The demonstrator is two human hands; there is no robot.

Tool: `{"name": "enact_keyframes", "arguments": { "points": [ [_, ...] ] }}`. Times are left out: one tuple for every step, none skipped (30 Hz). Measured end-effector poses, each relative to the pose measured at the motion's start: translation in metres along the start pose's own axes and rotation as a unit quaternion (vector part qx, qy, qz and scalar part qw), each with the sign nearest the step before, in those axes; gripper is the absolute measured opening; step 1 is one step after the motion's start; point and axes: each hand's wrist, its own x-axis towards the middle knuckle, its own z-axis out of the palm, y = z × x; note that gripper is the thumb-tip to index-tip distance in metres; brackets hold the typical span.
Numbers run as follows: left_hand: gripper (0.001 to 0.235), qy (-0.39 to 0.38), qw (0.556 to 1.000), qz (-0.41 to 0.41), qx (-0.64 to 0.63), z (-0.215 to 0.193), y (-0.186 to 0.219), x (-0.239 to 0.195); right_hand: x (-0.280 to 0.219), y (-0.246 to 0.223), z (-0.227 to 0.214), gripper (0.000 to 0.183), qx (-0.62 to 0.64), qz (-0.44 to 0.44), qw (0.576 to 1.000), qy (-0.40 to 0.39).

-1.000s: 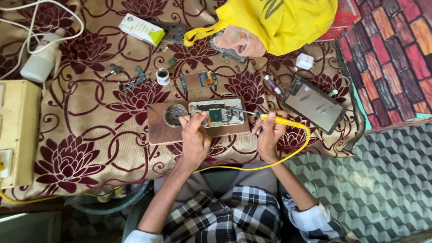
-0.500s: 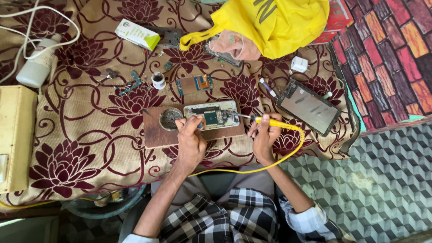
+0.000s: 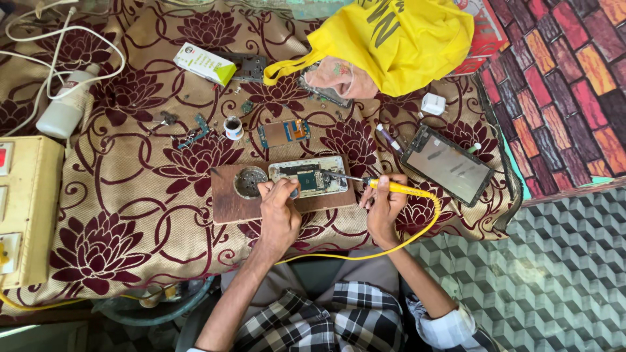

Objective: The person uses a soldering iron and tweezers to work on a small circuit board placed on a wooden block. They repeatedly apply heat to specific points on the board while holding components in place, occasionally adjusting the board's position.

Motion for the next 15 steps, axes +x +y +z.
{"name": "enact_keyframes", "arguments": {
  "points": [
    [0.067,0.003,1.0,0.007,-0.004,0.0,0.0001,-0.0006,-0.0005,0.0,-0.0004,0.023,0.004,0.002,1.0,-0.002],
    [0.069,-0.003,1.0,0.007,-0.003,-0.0003,0.0003,-0.0009,-0.0009,0.0,-0.0006,0.022,0.002,0.004,1.0,0.0],
    [0.07,-0.009,1.0,0.006,-0.003,-0.004,0.0019,-0.0028,-0.003,-0.0002,0.0,0.022,-0.001,0.007,1.0,0.001],
    [0.072,-0.013,1.0,0.011,-0.003,-0.0052,0.0007,0.0003,0.0006,-0.0004,0.0012,0.021,-0.002,0.004,1.0,0.004],
    [0.071,-0.014,1.0,0.013,-0.002,-0.003,0.0017,0.0032,0.0023,-0.0026,-0.0001,0.022,-0.007,-0.001,1.0,-0.001],
    [0.07,-0.015,1.0,0.012,0.001,-0.0033,0.0039,0.0032,0.0011,-0.0046,-0.0004,0.022,-0.011,-0.002,1.0,-0.009],
    [0.069,-0.016,1.0,0.011,0.005,-0.0031,0.0035,0.0046,0.0027,-0.0049,0.0001,0.022,-0.015,-0.003,1.0,-0.016],
    [0.069,-0.017,1.0,0.007,-0.003,-0.004,0.0049,0.0019,-0.0007,-0.0051,-0.0008,0.022,-0.014,-0.001,1.0,-0.012],
    [0.069,-0.019,1.0,0.003,-0.012,-0.0052,0.0057,-0.0005,-0.0031,-0.0045,-0.0009,0.022,-0.014,0.002,1.0,-0.007],
    [0.069,-0.02,1.0,0.004,-0.021,-0.0039,0.0036,0.0026,0.0007,-0.0034,0.0,0.022,-0.013,-0.001,1.0,-0.002],
    [0.069,-0.019,0.999,0.012,-0.023,-0.0041,0.0,0.0064,0.0047,-0.0015,0.0018,0.022,-0.012,0.002,1.0,-0.002],
    [0.069,-0.02,0.999,0.013,-0.027,-0.0048,0.0007,0.0044,0.0025,-0.0008,0.0001,0.022,-0.015,0.01,1.0,-0.001],
    [0.07,-0.021,0.999,0.014,-0.031,-0.0036,0.0015,0.0024,0.0008,0.0004,-0.0024,0.022,-0.017,0.018,1.0,-0.001],
    [0.069,-0.021,0.999,0.012,-0.032,-0.0032,0.0029,-0.0003,-0.002,0.0016,-0.0045,0.022,-0.012,0.013,1.0,-0.004],
    [0.068,-0.021,0.999,0.01,-0.032,-0.0025,0.0048,-0.0026,-0.0042,0.0024,-0.0068,0.022,-0.007,0.007,1.0,-0.006]
  ]
}}
